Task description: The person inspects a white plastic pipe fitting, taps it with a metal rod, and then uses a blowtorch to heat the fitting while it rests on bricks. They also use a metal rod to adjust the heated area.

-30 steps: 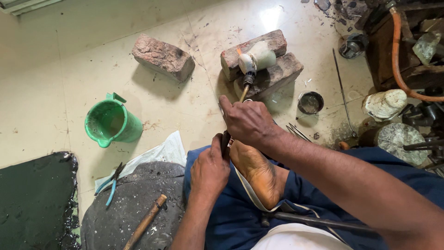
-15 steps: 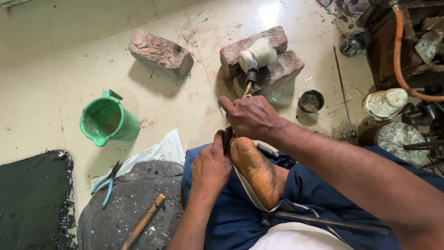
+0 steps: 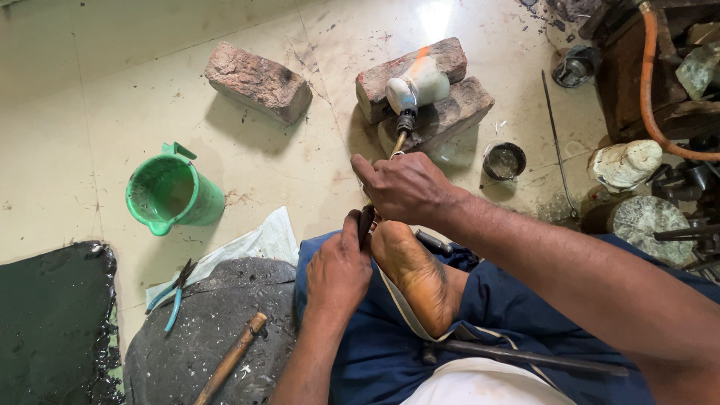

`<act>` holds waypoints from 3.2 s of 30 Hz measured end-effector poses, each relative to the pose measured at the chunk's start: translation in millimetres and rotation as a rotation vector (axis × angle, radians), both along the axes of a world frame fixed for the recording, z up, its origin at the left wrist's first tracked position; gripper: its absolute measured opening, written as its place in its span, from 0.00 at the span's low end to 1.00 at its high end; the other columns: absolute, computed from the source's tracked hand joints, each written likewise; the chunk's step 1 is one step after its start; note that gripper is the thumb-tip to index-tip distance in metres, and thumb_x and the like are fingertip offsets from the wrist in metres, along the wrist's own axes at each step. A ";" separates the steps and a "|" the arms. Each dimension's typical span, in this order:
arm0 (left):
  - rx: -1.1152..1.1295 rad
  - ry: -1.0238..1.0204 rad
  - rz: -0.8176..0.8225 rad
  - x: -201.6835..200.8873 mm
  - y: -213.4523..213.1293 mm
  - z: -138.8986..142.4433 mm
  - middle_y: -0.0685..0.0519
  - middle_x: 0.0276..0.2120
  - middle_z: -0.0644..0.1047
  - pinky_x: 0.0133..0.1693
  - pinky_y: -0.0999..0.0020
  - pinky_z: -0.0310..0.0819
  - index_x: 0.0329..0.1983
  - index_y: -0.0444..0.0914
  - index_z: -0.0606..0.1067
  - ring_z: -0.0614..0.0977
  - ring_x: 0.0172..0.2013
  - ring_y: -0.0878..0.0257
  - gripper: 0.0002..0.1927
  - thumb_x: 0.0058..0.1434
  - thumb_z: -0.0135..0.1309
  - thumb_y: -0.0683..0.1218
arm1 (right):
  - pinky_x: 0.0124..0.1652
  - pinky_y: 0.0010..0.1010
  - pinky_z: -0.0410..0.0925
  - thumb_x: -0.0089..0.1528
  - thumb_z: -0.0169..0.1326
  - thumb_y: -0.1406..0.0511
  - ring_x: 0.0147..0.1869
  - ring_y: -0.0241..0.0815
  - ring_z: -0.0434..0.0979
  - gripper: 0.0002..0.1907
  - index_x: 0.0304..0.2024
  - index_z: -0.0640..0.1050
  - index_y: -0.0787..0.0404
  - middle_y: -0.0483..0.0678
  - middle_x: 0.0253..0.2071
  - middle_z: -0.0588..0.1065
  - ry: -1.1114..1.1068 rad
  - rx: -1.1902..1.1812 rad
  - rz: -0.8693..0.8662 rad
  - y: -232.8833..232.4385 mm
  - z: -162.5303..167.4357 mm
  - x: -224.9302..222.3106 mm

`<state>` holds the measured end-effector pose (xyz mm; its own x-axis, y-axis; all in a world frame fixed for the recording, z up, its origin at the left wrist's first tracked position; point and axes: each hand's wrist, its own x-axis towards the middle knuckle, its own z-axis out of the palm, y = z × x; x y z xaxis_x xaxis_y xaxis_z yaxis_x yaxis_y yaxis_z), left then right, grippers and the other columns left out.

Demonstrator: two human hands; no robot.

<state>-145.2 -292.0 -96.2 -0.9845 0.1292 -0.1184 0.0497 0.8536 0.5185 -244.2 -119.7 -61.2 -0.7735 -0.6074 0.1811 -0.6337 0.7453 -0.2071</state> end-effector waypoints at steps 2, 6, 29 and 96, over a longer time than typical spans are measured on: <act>-0.025 0.024 0.008 1.2 0.0 1.7 0.39 0.37 0.80 0.40 0.40 0.74 0.67 0.41 0.64 0.81 0.37 0.36 0.30 0.60 0.52 0.45 | 0.20 0.43 0.69 0.60 0.54 0.64 0.22 0.53 0.77 0.23 0.55 0.70 0.69 0.50 0.21 0.73 0.014 -0.048 -0.002 -2.1 2.3 4.0; -0.066 -0.014 0.025 1.6 -1.2 5.3 0.39 0.36 0.80 0.39 0.38 0.74 0.67 0.41 0.64 0.81 0.37 0.36 0.27 0.64 0.51 0.47 | 0.27 0.45 0.70 0.69 0.53 0.55 0.28 0.54 0.78 0.17 0.50 0.73 0.62 0.52 0.25 0.75 -0.034 -0.082 -0.143 -10.5 9.3 17.1; -0.026 0.068 0.018 7.1 2.3 10.8 0.39 0.37 0.81 0.38 0.40 0.75 0.67 0.42 0.64 0.82 0.37 0.37 0.29 0.63 0.55 0.51 | 0.40 0.26 0.79 0.65 0.60 0.67 0.45 0.40 0.84 0.22 0.60 0.73 0.67 0.57 0.55 0.74 0.033 -0.729 -0.335 18.9 25.8 104.1; -0.073 0.053 -0.010 5.1 17.6 26.7 0.37 0.35 0.80 0.38 0.40 0.75 0.67 0.40 0.65 0.82 0.35 0.36 0.30 0.61 0.56 0.49 | 0.44 0.35 0.76 0.58 0.68 0.66 0.46 0.50 0.82 0.24 0.56 0.78 0.64 0.56 0.48 0.78 0.150 -0.730 -0.205 17.0 2.8 59.1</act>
